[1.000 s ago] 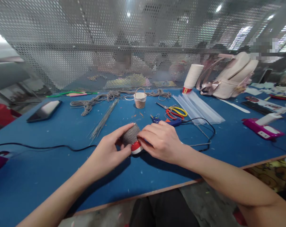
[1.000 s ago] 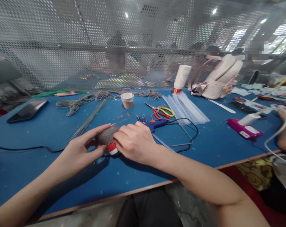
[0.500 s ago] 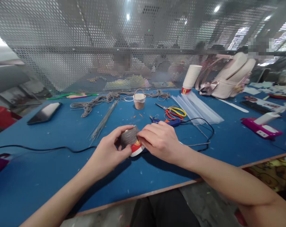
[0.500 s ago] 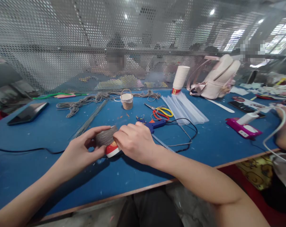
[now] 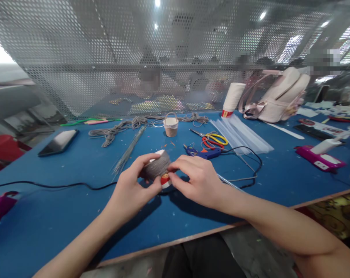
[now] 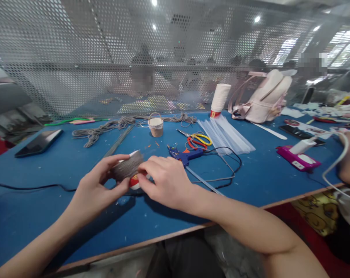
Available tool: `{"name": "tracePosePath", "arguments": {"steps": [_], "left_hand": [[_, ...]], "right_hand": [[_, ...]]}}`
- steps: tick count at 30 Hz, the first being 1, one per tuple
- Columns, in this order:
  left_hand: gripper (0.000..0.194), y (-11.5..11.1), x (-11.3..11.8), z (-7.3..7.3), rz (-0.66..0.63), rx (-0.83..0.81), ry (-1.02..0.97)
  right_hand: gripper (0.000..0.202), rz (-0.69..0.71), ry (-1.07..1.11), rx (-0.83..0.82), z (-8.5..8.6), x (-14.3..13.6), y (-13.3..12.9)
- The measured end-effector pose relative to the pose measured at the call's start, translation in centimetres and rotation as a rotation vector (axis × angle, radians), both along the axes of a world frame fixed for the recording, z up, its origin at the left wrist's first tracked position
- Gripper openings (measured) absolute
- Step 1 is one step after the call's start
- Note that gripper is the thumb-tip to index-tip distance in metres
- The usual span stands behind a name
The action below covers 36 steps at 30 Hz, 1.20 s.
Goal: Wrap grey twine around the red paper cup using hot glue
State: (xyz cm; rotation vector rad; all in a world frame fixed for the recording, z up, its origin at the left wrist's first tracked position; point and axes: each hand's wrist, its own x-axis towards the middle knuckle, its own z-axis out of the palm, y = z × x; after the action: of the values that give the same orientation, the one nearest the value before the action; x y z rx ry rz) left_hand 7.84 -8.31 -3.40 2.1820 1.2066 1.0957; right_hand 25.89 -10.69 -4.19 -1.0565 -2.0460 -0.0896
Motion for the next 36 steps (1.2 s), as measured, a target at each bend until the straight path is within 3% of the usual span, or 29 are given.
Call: {"name": "tracePosePath", "arguments": {"steps": [7,13,18,23,27,30,36], "left_hand": [[0.049,0.3,-0.8,-0.5,-0.011,0.199,0.058],[0.047,0.6,-0.8,-0.6,0.036,0.299,0.123],[0.048,0.5,-0.5,-0.2,0.051,0.164,0.082],[0.041,-0.1,0.0,0.4,0.058,-0.002,-0.013],[0.028,-0.5,0.3,0.8,0.038,-0.021,-0.050],[0.018,-0.6,0.2,1.1,0.041,0.013,-0.040],[0.011,-0.7,0.2,1.4,0.067,0.001,-0.026]], "right_hand": [[0.012,0.117,0.273,-0.167,-0.1,-0.2,0.0],[0.012,0.133,0.325,-0.173,-0.6,-0.3,0.1],[0.010,0.118,0.350,-0.217,-0.4,-0.3,0.3],[0.006,0.095,0.501,-0.451,0.3,-0.2,0.8],[0.011,0.081,0.544,-0.569,0.5,-0.2,0.9],[0.007,0.112,0.527,-0.500,0.3,-0.3,0.7],[0.006,0.162,0.441,-0.194,-0.3,-0.3,0.5]]}}
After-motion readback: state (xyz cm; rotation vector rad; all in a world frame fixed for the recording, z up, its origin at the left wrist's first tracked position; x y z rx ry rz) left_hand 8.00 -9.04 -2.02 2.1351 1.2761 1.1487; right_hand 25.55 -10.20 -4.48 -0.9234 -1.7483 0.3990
